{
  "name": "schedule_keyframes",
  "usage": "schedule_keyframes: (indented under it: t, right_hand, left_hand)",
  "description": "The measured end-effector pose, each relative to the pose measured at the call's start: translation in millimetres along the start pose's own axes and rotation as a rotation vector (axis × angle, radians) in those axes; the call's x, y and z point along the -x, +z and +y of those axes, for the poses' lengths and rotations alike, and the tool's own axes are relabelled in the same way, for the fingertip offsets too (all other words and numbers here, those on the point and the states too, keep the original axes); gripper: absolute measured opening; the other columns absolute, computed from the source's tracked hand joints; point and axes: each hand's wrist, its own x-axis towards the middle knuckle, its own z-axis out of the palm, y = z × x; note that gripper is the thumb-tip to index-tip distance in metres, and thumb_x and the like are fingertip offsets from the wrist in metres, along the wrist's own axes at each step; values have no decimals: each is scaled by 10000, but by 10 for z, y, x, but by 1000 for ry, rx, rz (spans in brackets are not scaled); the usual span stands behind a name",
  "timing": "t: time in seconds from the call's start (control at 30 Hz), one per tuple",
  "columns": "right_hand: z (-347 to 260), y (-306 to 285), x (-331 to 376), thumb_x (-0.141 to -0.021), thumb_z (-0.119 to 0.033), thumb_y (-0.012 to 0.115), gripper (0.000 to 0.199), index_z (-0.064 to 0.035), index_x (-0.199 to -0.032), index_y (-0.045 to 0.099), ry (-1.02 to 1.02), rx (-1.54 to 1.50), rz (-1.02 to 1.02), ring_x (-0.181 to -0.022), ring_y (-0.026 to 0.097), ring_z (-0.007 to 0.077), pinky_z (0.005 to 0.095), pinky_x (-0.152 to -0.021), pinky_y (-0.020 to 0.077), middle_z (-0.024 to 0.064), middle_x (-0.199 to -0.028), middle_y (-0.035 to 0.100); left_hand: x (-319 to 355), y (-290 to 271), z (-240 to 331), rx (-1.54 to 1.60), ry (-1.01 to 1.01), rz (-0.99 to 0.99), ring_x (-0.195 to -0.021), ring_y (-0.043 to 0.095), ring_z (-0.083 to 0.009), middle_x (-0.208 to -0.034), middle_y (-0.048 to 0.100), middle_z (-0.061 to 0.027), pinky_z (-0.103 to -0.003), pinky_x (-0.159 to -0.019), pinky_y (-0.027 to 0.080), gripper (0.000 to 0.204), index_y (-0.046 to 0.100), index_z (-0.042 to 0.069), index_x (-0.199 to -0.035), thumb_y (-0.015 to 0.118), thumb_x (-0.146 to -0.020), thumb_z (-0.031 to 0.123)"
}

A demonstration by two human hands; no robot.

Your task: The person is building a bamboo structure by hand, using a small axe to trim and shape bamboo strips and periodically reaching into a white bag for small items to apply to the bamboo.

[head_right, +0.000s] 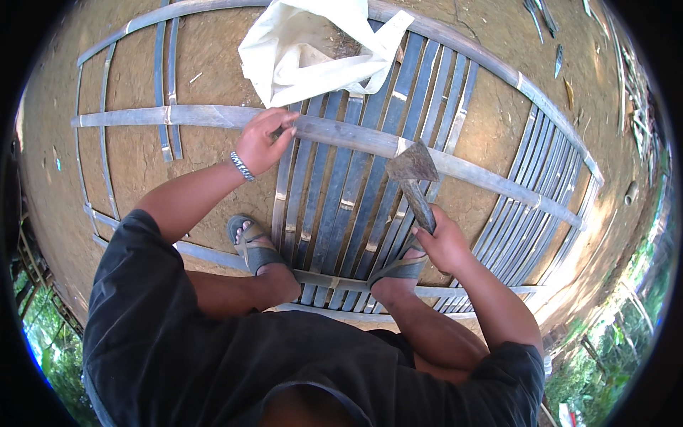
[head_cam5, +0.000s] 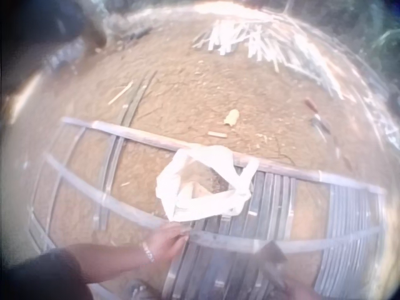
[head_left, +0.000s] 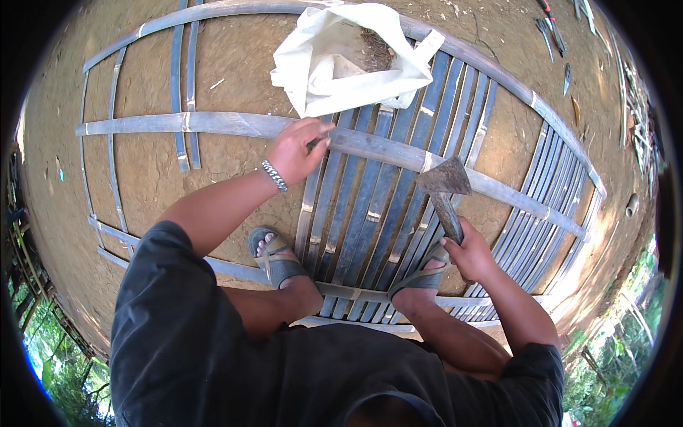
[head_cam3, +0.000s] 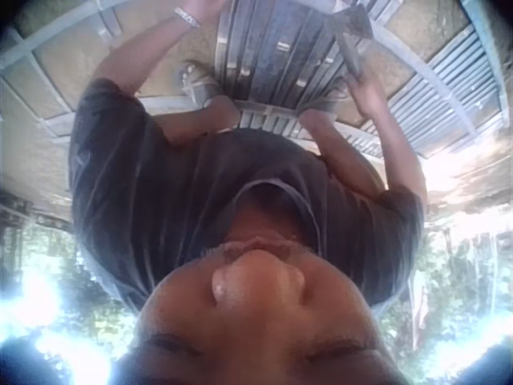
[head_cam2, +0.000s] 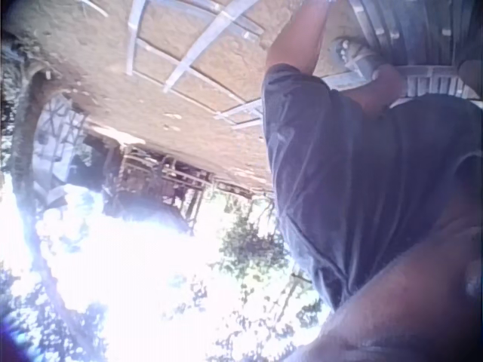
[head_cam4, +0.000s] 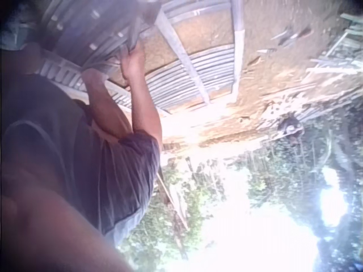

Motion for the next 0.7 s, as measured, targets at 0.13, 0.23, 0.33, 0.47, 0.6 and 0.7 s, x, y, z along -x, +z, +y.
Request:
schedule_keyframes:
  t: [0.13, 0.23, 0.33, 0.47, 0.6, 0.7]
  right_hand:
    - [-317, 128, -198, -952, -201, 693, 468, -54, -1363, 525, 34, -77, -61, -802, 692, 257, 393, -735, 554, 152, -938, 676]
    - [-418, 178, -253, -958, -205, 692, 483, -70, -1383, 506, 19, -144, -89, -660, 647, 185, 354, -585, 538, 100, -832, 627]
    - [-424, 209, -272, -964, -188, 686, 491, -68, -1395, 484, 28, -247, -111, -623, 623, 152, 324, -527, 520, 68, -785, 603]
    - [-415, 240, -385, -977, -165, 667, 485, -40, -1398, 460, 25, -290, -141, -617, 601, 122, 309, -533, 510, 43, -786, 600]
    - [-520, 203, -431, -982, -149, 661, 482, -16, -1397, 455, -11, -364, -121, -612, 585, 111, 308, -560, 505, 35, -784, 593]
    - [-491, 160, -470, -980, -136, 662, 483, -17, -1400, 457, -36, -392, -109, -607, 580, 111, 307, -575, 508, 31, -784, 593]
  left_hand:
    - [-282, 327, -3, 155, -126, 122, -815, 698, -236, -1061, 715, -154, -356, -800, 572, 290, 720, 24, -1158, 713, -868, 30]
    - [-262, 405, -65, 157, -28, 125, -799, 696, -236, -1061, 714, -162, -348, -793, 576, 280, 719, 16, -1139, 705, -860, 28]
    - [-185, 357, -232, 135, 36, 73, -876, 707, -275, -1059, 718, -154, -376, -774, 599, 282, 733, 35, -1106, 680, -830, 12]
    - [-125, 370, -280, -13, 107, -12, -901, 709, -297, -1051, 728, -126, -395, -782, 607, 286, 741, 56, -1096, 653, -828, 9]
    - [-199, 382, -238, 39, 32, 26, -913, 711, -296, -1019, 737, -111, -397, -802, 600, 230, 748, 58, -1075, 653, -868, 22]
    - [-298, 314, -261, 128, -5, -29, -910, 714, -283, -1030, 736, -107, -383, -804, 597, 173, 768, 69, -1041, 700, -883, 50]
